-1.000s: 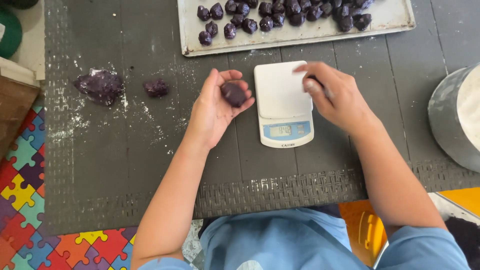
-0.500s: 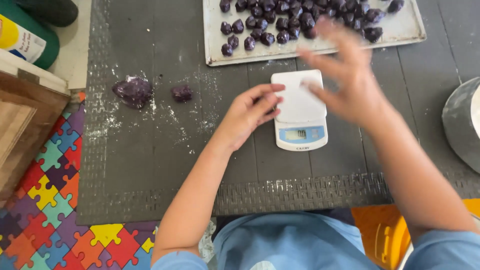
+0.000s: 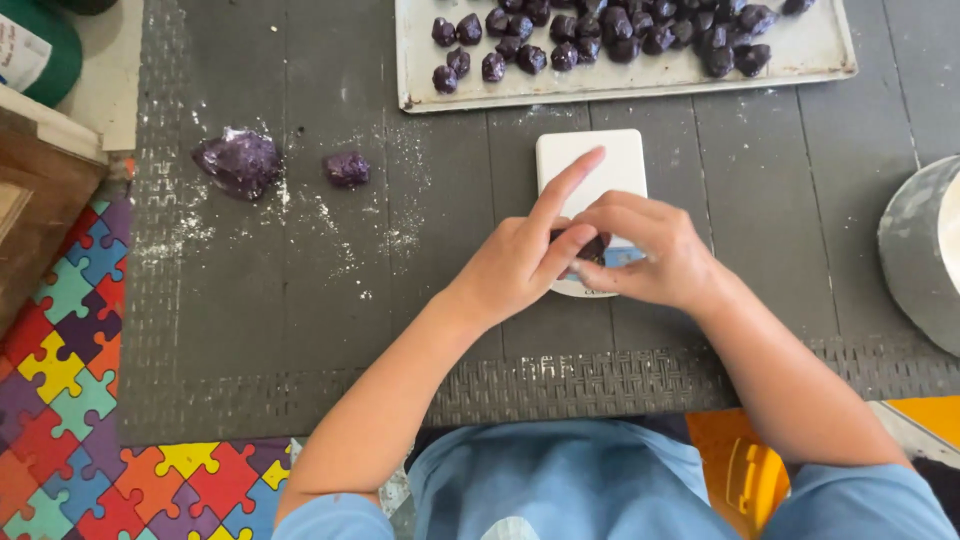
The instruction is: Weighing small portions of purple dough on a digital scale and rolling them into uniform balls for baking.
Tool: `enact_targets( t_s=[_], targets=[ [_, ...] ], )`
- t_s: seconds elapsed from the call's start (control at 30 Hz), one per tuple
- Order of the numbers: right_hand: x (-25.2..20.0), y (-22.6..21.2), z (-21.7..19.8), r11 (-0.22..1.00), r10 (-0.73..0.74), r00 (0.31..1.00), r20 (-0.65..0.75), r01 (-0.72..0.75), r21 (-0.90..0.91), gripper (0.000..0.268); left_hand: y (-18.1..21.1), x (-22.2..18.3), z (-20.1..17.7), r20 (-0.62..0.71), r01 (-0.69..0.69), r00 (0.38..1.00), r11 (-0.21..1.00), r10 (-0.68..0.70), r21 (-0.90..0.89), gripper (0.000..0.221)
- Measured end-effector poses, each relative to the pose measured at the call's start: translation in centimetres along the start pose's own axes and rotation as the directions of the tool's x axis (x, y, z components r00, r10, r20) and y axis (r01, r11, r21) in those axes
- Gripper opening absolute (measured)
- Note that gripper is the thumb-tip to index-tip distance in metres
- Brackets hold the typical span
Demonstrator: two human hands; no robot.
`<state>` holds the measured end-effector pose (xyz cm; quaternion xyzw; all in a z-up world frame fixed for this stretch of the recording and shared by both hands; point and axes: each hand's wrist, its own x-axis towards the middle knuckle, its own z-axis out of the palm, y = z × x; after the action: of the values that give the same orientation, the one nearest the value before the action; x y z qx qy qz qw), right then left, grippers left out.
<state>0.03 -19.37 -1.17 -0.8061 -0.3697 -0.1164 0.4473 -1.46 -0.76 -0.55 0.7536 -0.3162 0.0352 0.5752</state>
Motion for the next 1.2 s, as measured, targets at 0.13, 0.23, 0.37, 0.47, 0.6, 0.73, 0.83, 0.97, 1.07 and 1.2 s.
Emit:
enact_targets(
  t_s=[0.13,0.23,0.37,0.47,0.6,0.73,0.83,0.97,1.07,1.2],
  targets=[
    [0.0,1.2,-4.6,0.991,0.137,0.981,-0.136,-0.135,0.024,0.017,-0.2,1.3,-2.6,-0.164,0.04,0.986,0.999,-0.039,0.003,0.039],
    [0.8,1.2,-5.5,0.947,0.229,0.951,-0.208,-0.168,0.273,0.047,-2.0,1.5,-4.2,-0.223,0.151,0.913,0.792,-0.34,-0.591,0.054],
    [1.1,2.5,-4.2,0.947,0.056,0.998,-0.01,-0.057,-0.318,0.015,-2.5,1.3,-4.5,-0.12,0.072,0.876,0.371,-0.468,-0.926,0.039],
    [1.3,2.4,-5.2,0.913,0.005,0.993,-0.117,-0.052,-0.406,0.023,-2.9,1.4,-4.8,-0.182,0.027,0.83,0.365,-0.527,-0.931,0.03],
    [1.1,2.6,-6.5,0.942,0.006,0.982,-0.19,-0.069,-0.329,0.027,-0.5,2.2,-5.0,-0.222,0.126,0.713,0.432,-0.666,-0.893,0.053],
    [1.1,2.3,-6.5,0.94,0.045,0.998,0.04,-0.029,-0.341,0.021,-0.8,1.9,-4.5,-0.199,0.196,0.756,0.506,-0.623,-0.84,0.051],
    [0.9,2.9,-5.0,0.949,0.12,0.969,0.217,-0.048,-0.313,0.031,-1.5,1.6,-3.8,-0.338,0.271,0.845,0.876,-0.415,-0.399,0.059],
    [0.6,3.5,-3.1,0.946,0.109,0.965,0.239,-0.027,-0.323,0.027,-1.4,1.3,-2.9,-0.126,0.155,0.983,0.968,-0.132,0.199,0.043],
    [1.0,1.8,-2.9,0.939,0.06,0.986,0.156,-0.003,-0.343,0.02,-0.4,1.5,-2.4,-0.011,0.204,0.978,0.941,-0.209,0.27,0.036],
    [0.7,1.0,-1.7,0.974,0.005,1.0,0.026,0.001,-0.225,0.028,-1.0,0.9,-1.0,-0.015,0.078,0.997,0.992,-0.077,0.101,0.03]
  ],
)
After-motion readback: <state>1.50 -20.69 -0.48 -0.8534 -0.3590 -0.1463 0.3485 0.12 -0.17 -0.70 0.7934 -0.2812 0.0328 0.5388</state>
